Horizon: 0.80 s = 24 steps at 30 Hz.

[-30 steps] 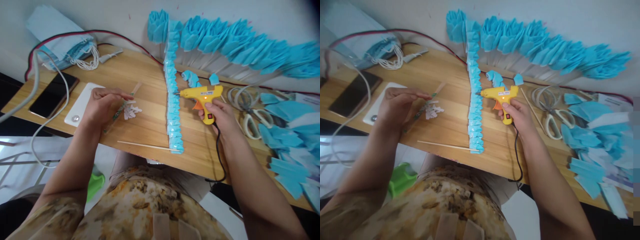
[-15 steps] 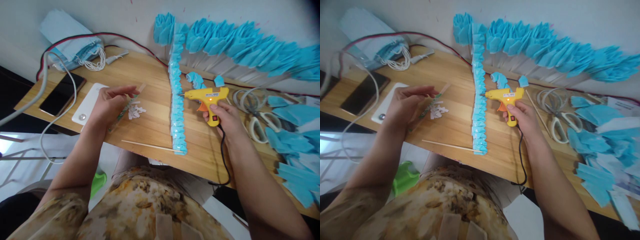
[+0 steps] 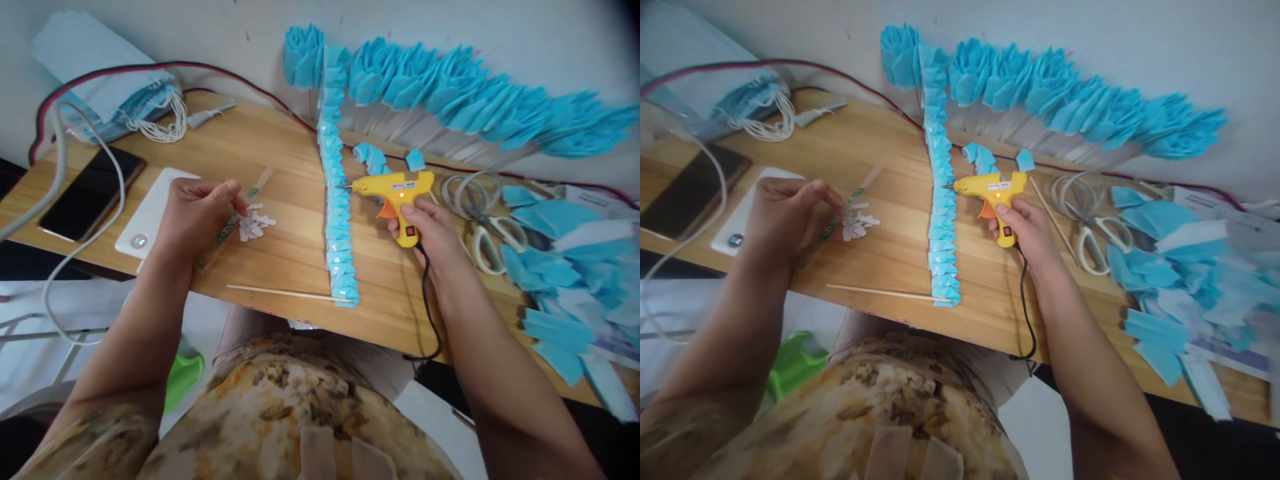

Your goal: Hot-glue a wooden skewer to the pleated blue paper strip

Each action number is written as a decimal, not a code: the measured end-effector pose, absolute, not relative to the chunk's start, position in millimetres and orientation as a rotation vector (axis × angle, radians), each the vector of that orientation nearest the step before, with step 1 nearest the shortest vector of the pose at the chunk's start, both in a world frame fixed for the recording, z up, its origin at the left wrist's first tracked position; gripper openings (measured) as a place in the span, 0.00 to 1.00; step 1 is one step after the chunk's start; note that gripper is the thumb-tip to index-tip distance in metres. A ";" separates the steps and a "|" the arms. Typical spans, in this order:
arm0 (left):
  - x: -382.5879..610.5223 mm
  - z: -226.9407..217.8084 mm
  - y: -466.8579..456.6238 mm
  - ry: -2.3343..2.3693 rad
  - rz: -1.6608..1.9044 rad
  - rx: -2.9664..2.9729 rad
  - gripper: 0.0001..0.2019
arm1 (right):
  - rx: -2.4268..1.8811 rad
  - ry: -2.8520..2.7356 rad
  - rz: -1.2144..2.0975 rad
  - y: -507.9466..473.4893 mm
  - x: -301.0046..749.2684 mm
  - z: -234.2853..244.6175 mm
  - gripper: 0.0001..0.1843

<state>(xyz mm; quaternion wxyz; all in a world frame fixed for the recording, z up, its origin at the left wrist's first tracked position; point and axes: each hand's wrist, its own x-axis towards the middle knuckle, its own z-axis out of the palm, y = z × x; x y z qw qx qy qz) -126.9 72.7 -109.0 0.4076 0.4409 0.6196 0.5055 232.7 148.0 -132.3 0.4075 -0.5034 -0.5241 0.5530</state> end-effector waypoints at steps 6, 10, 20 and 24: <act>-129.3 -110.4 73.9 1.658 1.322 1.313 0.14 | -1.277 -1.304 1.407 147.3 232.2 -132.6 0.21; -119.8 -102.7 71.1 1.373 1.446 1.245 0.10 | -1.303 -1.302 1.415 146.4 232.8 -130.8 0.22; -86.1 -99.8 72.6 0.994 1.177 0.933 0.18 | -1.309 -1.289 1.416 150.7 235.9 -135.7 0.23; -84.9 -103.9 72.3 0.976 1.179 0.934 0.17 | -1.302 -1.300 1.414 151.0 237.0 -137.0 0.22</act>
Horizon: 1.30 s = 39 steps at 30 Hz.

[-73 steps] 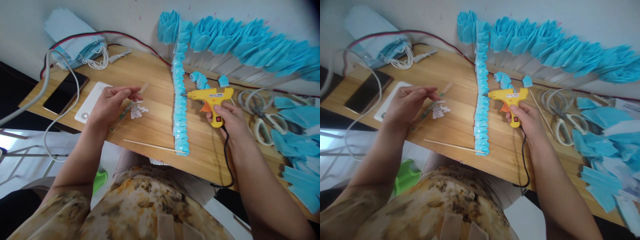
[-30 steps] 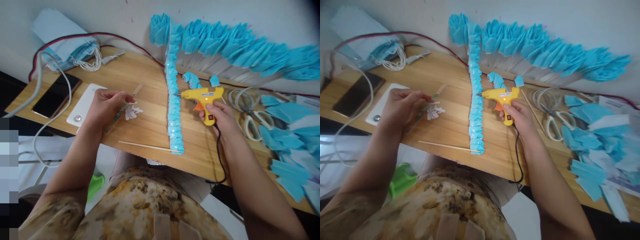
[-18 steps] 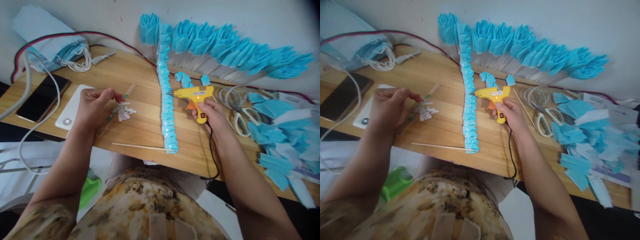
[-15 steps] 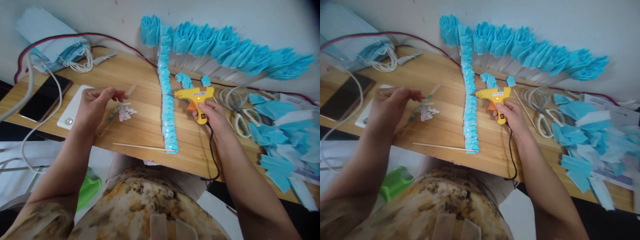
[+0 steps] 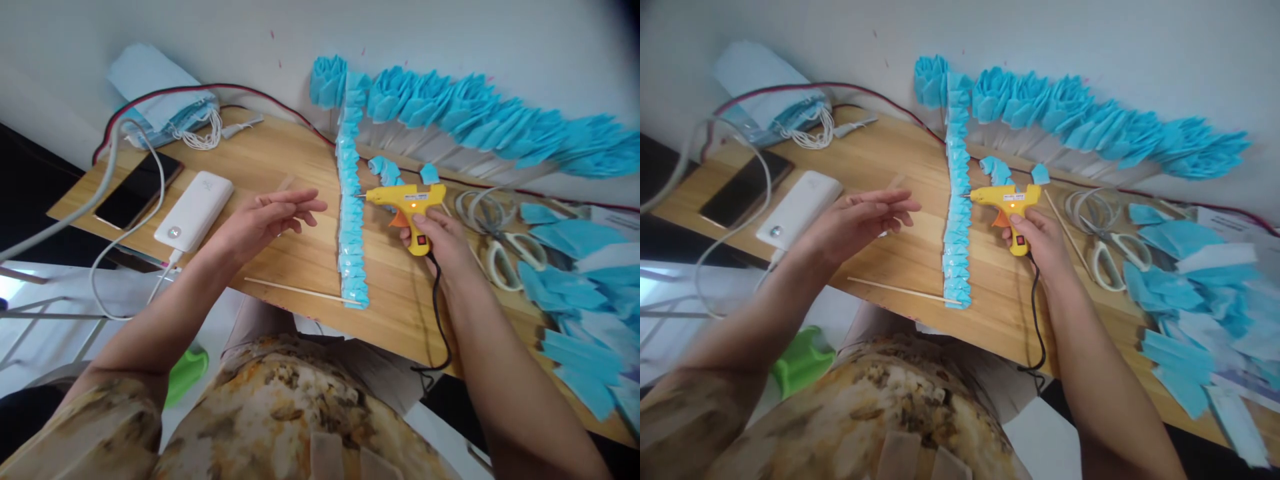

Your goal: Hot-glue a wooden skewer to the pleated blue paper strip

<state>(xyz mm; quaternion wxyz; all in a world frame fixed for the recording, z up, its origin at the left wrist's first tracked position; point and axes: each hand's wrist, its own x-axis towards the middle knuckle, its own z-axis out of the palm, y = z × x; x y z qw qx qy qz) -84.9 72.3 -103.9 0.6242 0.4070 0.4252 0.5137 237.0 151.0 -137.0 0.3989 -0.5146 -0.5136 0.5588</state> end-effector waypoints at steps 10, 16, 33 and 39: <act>-83.5 -105.9 75.6 0.963 1.241 0.983 0.12 | -1.310 -1.305 1.400 148.5 234.3 -132.2 0.20; -79.4 -107.2 85.8 0.995 1.326 0.993 0.13 | -1.318 -1.305 1.372 146.4 232.0 -128.8 0.17; -91.1 -114.8 85.0 1.102 1.433 1.079 0.14 | -1.341 -1.353 1.382 147.6 234.0 -130.4 0.22; -95.9 -116.6 80.6 1.146 1.459 1.100 0.13 | -1.353 -1.373 1.369 146.8 231.4 -127.0 0.22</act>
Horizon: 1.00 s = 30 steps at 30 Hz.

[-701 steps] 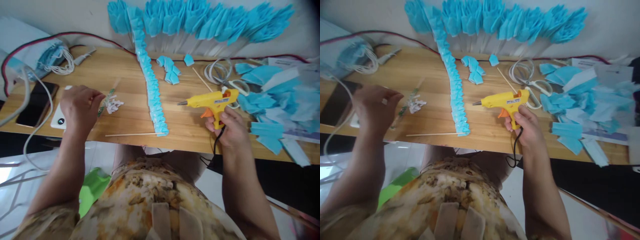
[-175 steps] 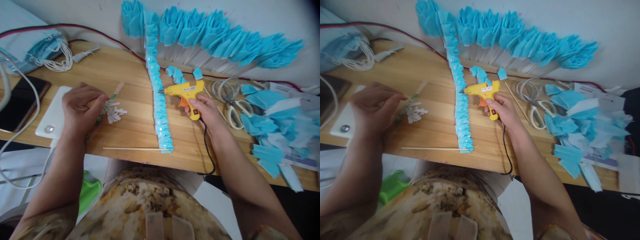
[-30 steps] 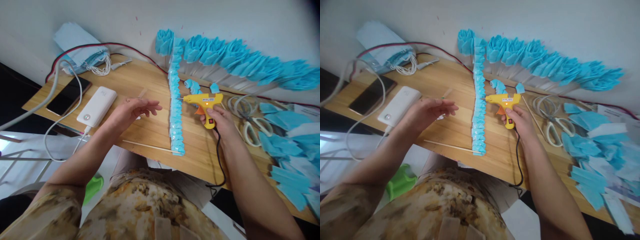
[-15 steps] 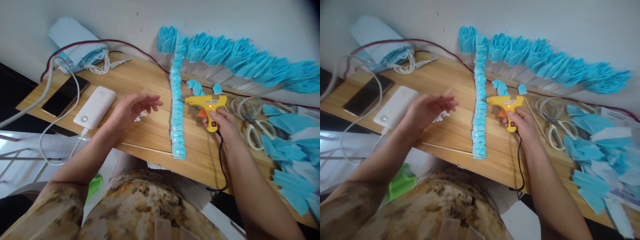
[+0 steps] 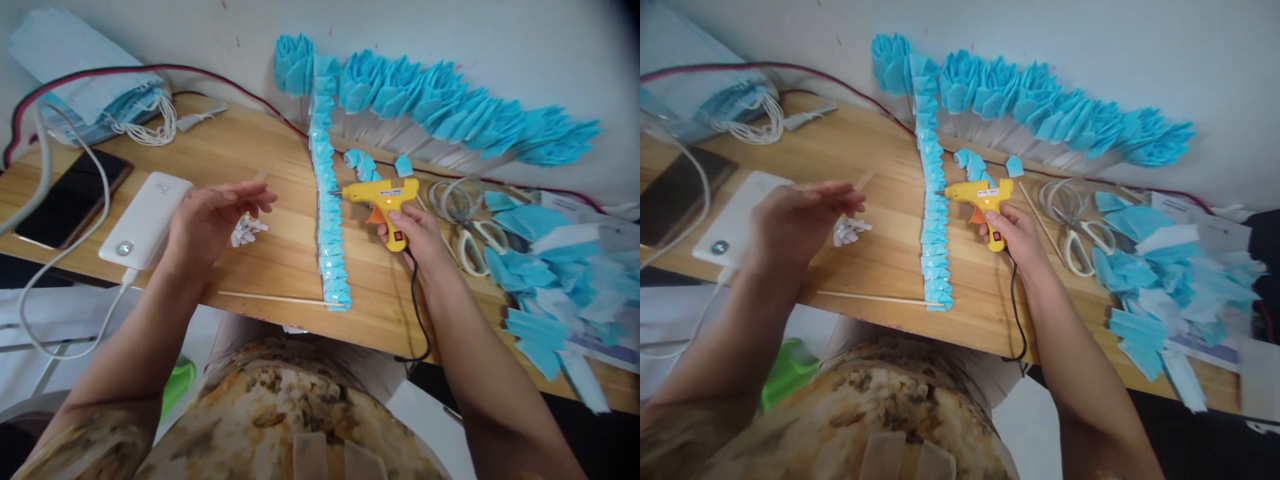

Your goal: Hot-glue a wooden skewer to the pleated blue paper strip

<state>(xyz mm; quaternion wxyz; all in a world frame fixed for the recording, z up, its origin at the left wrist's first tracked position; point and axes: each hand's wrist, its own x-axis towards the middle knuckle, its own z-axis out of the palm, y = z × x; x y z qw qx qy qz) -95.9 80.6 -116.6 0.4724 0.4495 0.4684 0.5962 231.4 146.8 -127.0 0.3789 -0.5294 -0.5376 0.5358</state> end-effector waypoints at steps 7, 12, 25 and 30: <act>-97.3 -121.8 79.9 1.129 1.496 1.141 0.12 | -1.339 -1.359 1.375 145.8 229.5 -123.9 0.20; -97.5 -121.9 79.6 1.147 1.507 1.147 0.12 | -1.326 -1.361 1.379 145.6 229.2 -124.2 0.21; -95.1 -124.1 83.9 1.030 1.534 0.968 0.12 | -1.306 -1.349 1.407 146.1 235.0 -131.4 0.22; -94.2 -122.2 86.3 1.018 1.548 0.920 0.09 | -1.309 -1.335 1.413 147.6 234.9 -132.0 0.24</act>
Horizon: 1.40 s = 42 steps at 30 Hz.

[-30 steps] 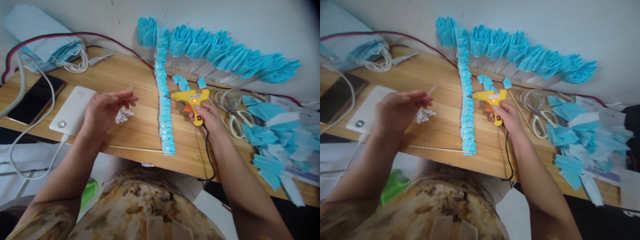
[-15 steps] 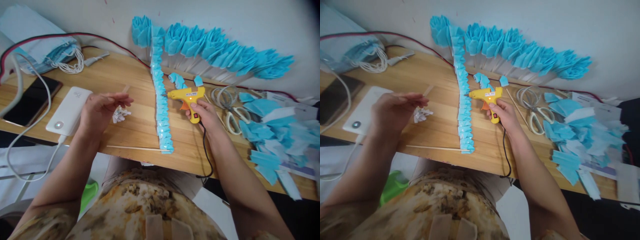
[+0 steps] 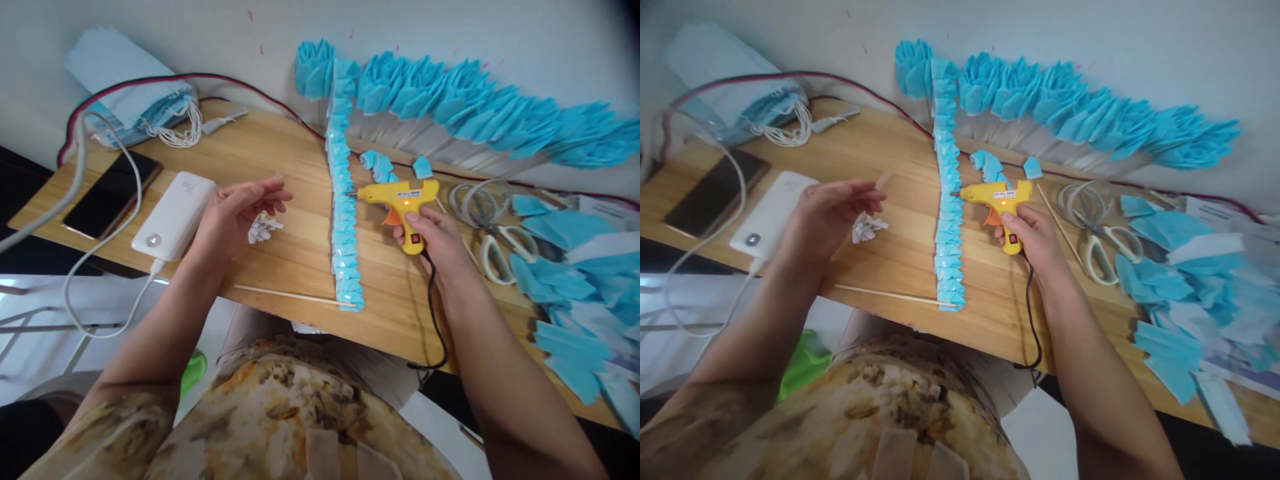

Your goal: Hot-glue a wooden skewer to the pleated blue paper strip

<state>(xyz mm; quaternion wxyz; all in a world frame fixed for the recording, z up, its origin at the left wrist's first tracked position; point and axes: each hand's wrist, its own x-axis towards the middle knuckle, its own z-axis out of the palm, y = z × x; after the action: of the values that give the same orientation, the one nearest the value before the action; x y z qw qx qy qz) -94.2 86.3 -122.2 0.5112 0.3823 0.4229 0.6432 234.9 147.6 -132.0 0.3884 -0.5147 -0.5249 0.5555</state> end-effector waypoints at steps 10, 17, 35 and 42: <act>-97.6 -127.8 87.8 1.041 1.557 0.925 0.09 | -1.304 -1.321 1.412 146.6 234.5 -131.2 0.23; -95.3 -127.0 85.0 1.046 1.583 0.982 0.06 | -1.298 -1.350 1.401 145.8 229.9 -125.9 0.23; -97.8 -125.5 89.0 1.120 1.547 0.942 0.10 | -1.317 -1.368 1.393 145.6 231.8 -127.4 0.22; -94.5 -124.5 87.0 1.115 1.597 0.915 0.09 | -1.336 -1.329 1.397 148.2 236.7 -134.7 0.21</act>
<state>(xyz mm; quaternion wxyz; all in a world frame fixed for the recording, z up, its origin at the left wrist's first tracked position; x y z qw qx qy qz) -94.5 87.0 -124.5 0.4748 0.3742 0.4559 0.6532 236.7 148.2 -134.7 0.3876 -0.5252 -0.5222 0.5490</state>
